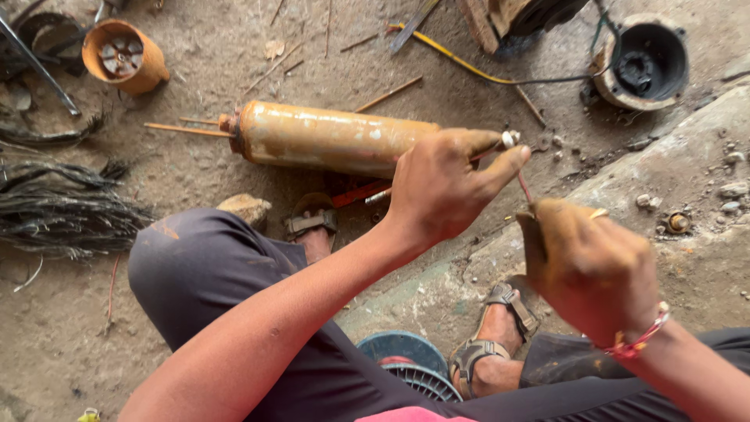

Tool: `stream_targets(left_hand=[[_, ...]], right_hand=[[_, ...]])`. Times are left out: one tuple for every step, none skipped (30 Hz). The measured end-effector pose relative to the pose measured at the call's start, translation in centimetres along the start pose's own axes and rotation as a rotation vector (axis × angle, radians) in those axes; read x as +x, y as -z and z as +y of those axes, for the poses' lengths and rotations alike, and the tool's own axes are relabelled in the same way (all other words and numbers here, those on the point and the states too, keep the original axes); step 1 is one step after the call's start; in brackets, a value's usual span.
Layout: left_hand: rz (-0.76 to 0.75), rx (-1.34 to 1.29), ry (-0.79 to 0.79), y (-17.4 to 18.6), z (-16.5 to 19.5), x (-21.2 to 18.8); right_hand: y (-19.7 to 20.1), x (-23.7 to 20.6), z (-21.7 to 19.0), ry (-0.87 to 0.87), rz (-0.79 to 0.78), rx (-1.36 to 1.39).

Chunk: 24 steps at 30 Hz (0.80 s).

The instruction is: The person sits on the ground of a workshop and assembles a small metal fitting onto a threaded rod protruding from a rusty cylindrical tank. They thread a nut and fitting by hand, then use combination wrenches to tighten the nut against the fitting, repositioning the parts and picking up different wrenches as they work.

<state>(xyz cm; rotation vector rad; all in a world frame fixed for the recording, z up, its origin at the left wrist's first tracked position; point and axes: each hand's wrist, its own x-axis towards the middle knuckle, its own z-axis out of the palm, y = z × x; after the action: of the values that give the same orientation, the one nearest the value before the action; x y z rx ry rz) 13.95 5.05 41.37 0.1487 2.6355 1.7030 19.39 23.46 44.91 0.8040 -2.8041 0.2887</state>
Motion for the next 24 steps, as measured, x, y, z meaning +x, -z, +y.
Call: stream_targets(left_hand=[[0.006, 0.011, 0.011, 0.0, -0.1, 0.0], [0.011, 0.004, 0.015, -0.1, -0.2, 0.1], [0.017, -0.003, 0.017, -0.1, -0.3, 0.1], [0.025, -0.01, 0.018, 0.0, -0.4, 0.2], [0.021, -0.022, 0.02, 0.0, -0.6, 0.4], [0.017, -0.034, 0.022, 0.1, -0.7, 0.5], [0.014, -0.046, 0.022, 0.3, -0.8, 0.7], [0.005, -0.05, 0.03, 0.5, -0.8, 0.8], [-0.004, -0.054, 0.038, 0.7, -0.9, 0.9], [-0.014, -0.06, 0.048, 1.0, -0.9, 0.9], [-0.016, -0.068, 0.049, 1.2, -0.8, 1.0], [-0.018, -0.077, 0.051, 1.4, -0.8, 1.0], [-0.02, -0.086, 0.053, 1.7, -0.8, 1.0], [-0.006, -0.076, 0.06, 1.8, -0.8, 1.0], [0.009, -0.066, 0.068, 2.0, -0.8, 1.0], [0.024, -0.055, 0.076, 2.2, -1.0, 1.0], [0.064, -0.04, 0.065, 2.4, -1.2, 1.1], [0.104, -0.025, 0.056, 2.6, -1.4, 1.2], [0.145, -0.01, 0.047, 2.8, -1.6, 1.2], [0.158, 0.002, 0.029, 3.0, -1.9, 1.3], [0.168, 0.015, 0.008, 3.3, -2.1, 1.4], [0.179, 0.029, -0.015, 3.5, -2.3, 1.4], [0.176, 0.033, -0.004, 3.7, -2.4, 1.4], [0.171, 0.035, 0.003, 3.9, -2.6, 1.3]], right_hand=[[0.1, 0.2, 0.0, -0.003, 0.019, 0.038], [0.2, 0.4, 0.0, -0.007, 0.025, 0.005], [0.2, 0.6, -0.1, -0.009, 0.032, -0.028], [0.2, 0.8, -0.2, -0.009, 0.04, -0.062], [0.2, 0.9, -0.3, -0.01, 0.04, -0.043], [0.2, 1.1, -0.4, -0.011, 0.04, -0.023], [0.2, 1.3, -0.5, -0.013, 0.041, -0.005], [0.1, 1.5, -0.6, -0.021, 0.034, 0.029], [0.0, 1.8, -0.7, -0.029, 0.027, 0.062], [0.0, 2.0, -0.7, -0.038, 0.018, 0.094], [-0.1, 2.2, -0.8, -0.037, 0.019, 0.117], [-0.2, 2.4, -0.8, -0.036, 0.019, 0.14], [-0.3, 2.6, -0.7, -0.035, 0.019, 0.163], [-0.3, 2.7, -0.5, -0.015, -0.006, 0.237], [-0.2, 2.8, 0.0, 0.007, -0.031, 0.311], [-0.5, 2.9, 0.5, 0.028, -0.057, 0.387], [-0.8, 2.9, 1.3, -0.072, -0.072, 0.647], [-1.3, 2.9, 2.4, -0.177, -0.088, 0.907], [-2.2, 2.6, 3.5, -0.288, -0.103, 1.165], [-3.5, 2.3, 4.7, -0.417, -0.095, 1.14], [-5.2, 2.0, 6.1, -0.546, -0.085, 1.112], [-7.0, 1.5, 7.5, -0.674, -0.075, 1.082], [-9.1, 0.8, 8.7, -0.66, -0.141, 0.96], [-11.5, -0.1, 9.4, -0.645, -0.203, 0.835]])
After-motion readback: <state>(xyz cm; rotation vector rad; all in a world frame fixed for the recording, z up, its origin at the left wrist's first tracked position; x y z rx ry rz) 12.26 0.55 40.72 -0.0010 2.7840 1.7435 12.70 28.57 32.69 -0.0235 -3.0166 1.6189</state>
